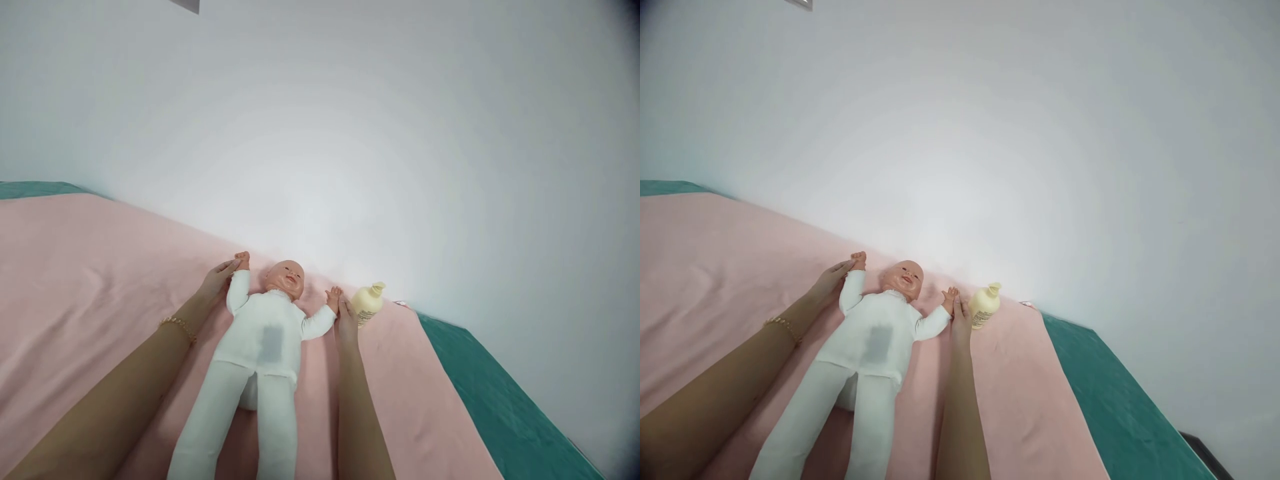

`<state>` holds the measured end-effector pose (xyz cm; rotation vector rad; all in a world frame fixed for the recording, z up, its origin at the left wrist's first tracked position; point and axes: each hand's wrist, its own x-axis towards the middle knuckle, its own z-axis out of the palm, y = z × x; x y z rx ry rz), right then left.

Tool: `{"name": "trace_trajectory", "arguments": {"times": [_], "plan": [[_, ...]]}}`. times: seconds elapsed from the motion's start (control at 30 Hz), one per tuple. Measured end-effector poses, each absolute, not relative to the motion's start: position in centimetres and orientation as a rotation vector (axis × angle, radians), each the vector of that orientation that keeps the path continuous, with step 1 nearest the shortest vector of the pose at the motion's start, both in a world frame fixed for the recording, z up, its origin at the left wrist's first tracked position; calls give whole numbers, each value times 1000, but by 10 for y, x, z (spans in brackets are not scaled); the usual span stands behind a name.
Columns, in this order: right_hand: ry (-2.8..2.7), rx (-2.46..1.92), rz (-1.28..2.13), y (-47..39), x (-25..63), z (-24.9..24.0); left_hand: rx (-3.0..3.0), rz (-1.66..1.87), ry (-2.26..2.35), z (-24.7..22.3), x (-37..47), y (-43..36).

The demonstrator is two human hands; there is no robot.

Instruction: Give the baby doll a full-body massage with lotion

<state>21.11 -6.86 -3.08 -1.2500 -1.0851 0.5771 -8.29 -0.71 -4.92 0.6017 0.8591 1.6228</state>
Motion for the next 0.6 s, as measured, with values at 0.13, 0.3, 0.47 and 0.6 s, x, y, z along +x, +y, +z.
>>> {"name": "trace_trajectory", "arguments": {"times": [0.13, 0.3, 0.47, 0.6], "plan": [[-1024, -1234, 536, -97, 219, -27, 575, 1713, 970, -47, -91, -31], [-921, -1222, 513, -149, 213, -32, 527, 1900, 1141, -40, -99, -75], [-939, -1353, 426, -203, 197, -48, 689, 2014, 1328, -35, -103, -124], [-1052, -1464, 427, -234, 189, -63, 938, 1825, 1646, -44, -112, -165]]}}
